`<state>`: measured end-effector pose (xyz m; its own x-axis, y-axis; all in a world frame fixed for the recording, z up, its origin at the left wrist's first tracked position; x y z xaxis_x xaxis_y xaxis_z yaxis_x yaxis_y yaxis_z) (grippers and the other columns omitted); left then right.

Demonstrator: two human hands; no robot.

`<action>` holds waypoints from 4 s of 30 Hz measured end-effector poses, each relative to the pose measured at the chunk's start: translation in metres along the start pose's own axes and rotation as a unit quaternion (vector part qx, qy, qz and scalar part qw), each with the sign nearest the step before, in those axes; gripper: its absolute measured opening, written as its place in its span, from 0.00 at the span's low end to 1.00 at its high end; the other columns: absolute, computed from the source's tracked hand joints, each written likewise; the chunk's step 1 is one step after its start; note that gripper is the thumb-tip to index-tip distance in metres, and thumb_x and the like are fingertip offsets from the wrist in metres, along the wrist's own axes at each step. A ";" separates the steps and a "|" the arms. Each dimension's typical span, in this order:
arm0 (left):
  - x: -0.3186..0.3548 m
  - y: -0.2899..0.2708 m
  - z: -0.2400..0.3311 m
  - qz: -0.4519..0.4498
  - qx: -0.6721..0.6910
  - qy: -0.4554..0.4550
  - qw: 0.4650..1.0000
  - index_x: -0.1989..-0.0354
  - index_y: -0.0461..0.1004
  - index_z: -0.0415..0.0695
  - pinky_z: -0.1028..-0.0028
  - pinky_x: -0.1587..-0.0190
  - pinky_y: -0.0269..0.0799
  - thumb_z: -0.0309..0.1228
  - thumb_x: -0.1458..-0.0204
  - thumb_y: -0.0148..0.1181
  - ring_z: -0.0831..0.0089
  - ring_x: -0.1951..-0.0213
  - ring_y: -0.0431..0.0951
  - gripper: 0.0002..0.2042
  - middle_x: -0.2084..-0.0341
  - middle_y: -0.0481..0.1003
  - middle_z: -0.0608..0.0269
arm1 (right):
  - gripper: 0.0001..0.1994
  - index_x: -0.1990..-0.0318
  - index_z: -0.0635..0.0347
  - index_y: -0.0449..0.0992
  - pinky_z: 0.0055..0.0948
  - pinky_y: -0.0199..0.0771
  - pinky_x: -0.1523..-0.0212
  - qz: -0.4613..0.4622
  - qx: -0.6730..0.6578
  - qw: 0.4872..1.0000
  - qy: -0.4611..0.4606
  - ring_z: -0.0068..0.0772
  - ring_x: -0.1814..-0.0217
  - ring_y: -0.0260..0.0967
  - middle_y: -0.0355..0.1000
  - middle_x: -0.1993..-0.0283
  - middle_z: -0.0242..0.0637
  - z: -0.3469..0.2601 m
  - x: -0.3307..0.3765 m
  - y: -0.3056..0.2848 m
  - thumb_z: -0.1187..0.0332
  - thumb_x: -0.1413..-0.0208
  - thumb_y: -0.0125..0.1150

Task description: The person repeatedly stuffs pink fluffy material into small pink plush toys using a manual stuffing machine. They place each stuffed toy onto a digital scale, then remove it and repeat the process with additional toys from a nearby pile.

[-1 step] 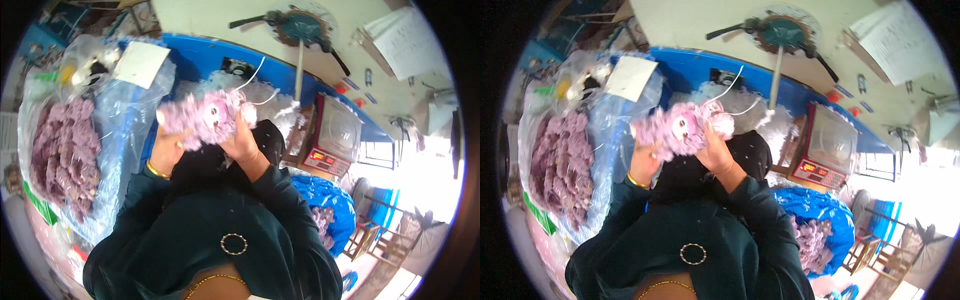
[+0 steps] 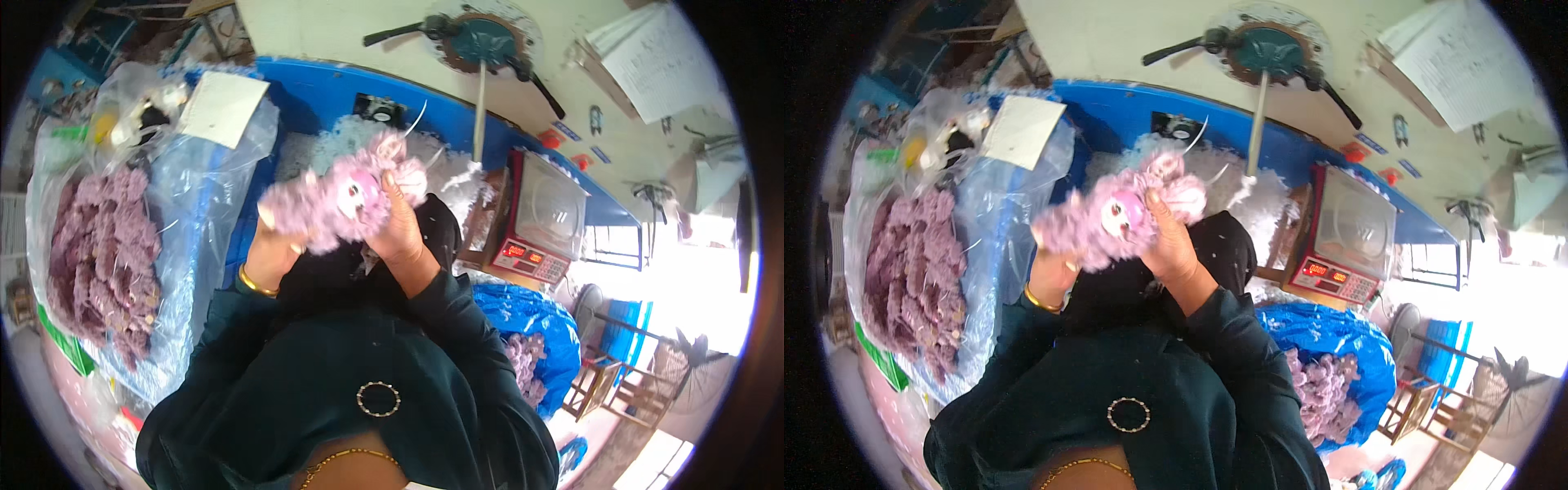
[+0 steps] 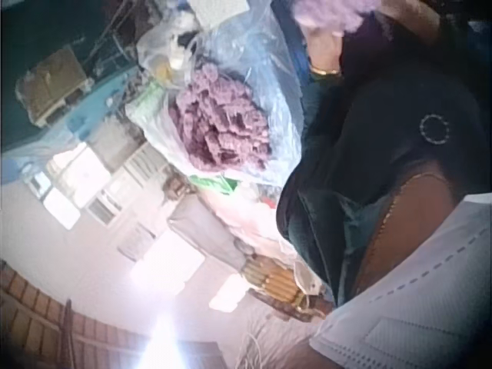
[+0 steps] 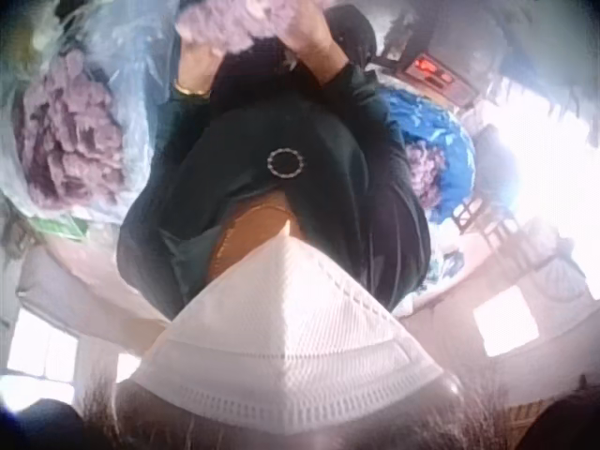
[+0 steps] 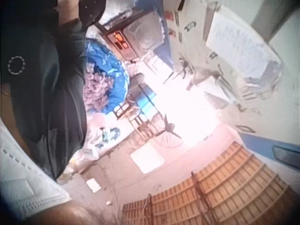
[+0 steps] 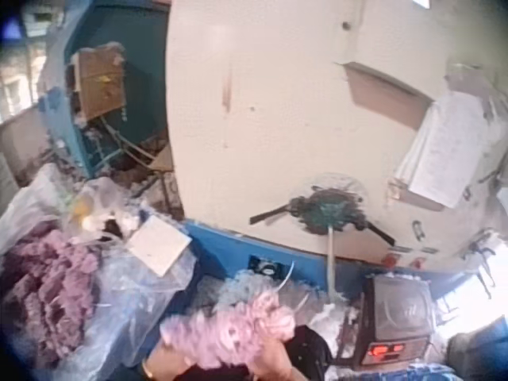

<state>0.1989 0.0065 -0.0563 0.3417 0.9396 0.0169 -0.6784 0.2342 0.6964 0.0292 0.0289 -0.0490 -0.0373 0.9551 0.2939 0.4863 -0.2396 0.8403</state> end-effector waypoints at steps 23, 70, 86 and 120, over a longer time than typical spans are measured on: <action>-0.038 0.092 -0.027 -0.239 -0.167 -0.238 0.926 0.56 0.73 0.38 0.77 0.56 0.70 0.25 0.52 0.64 0.78 0.61 0.74 0.14 0.62 0.75 0.66 | 0.24 0.52 0.62 0.70 0.30 0.69 0.53 -0.005 0.530 0.836 -0.144 0.32 0.55 0.69 0.72 0.58 0.36 -0.111 0.073 -0.005 0.65 0.56 0.72; -0.174 0.145 -0.083 -0.175 -0.222 -0.164 0.945 0.41 0.62 0.34 0.71 0.37 0.49 0.50 0.42 0.49 0.68 0.41 0.59 0.31 0.44 0.64 0.54 | 0.11 0.58 0.59 0.70 0.42 0.73 0.69 0.283 0.840 0.290 -0.360 0.51 0.69 0.72 0.70 0.63 0.48 -0.218 -0.068 0.015 0.64 0.45 0.53; -0.122 0.139 -0.066 -0.288 -0.609 0.274 0.686 0.54 0.69 0.39 0.65 0.57 0.70 0.33 0.51 0.59 0.57 0.57 0.74 0.17 0.59 0.73 0.49 | 0.14 0.63 0.59 0.71 0.24 0.68 0.64 0.025 0.695 0.565 -0.443 0.31 0.62 0.68 0.68 0.60 0.37 -0.180 0.004 -0.063 0.75 0.60 0.66; -0.078 0.113 -0.095 -0.127 -0.243 -0.031 0.961 0.46 0.66 0.37 0.80 0.58 0.70 0.37 0.37 0.42 0.80 0.61 0.72 0.18 0.63 0.73 0.65 | 0.15 0.56 0.63 0.72 0.16 0.63 0.80 -0.011 0.208 0.977 -0.055 0.17 0.75 0.65 0.70 0.71 0.27 -0.132 0.042 -0.030 0.62 0.45 0.61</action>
<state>0.0341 -0.0166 -0.0470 0.5644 0.8236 -0.0568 -0.7863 0.5572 0.2669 -0.1022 0.0530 -0.0022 0.0302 0.9777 0.2079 0.8001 -0.1483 0.5813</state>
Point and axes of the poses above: each hand's wrist, its own x-axis away from the middle knuckle, its own y-axis out of the palm, z = x × y, the point moved 2 cm from there along -x, towards the middle knuckle
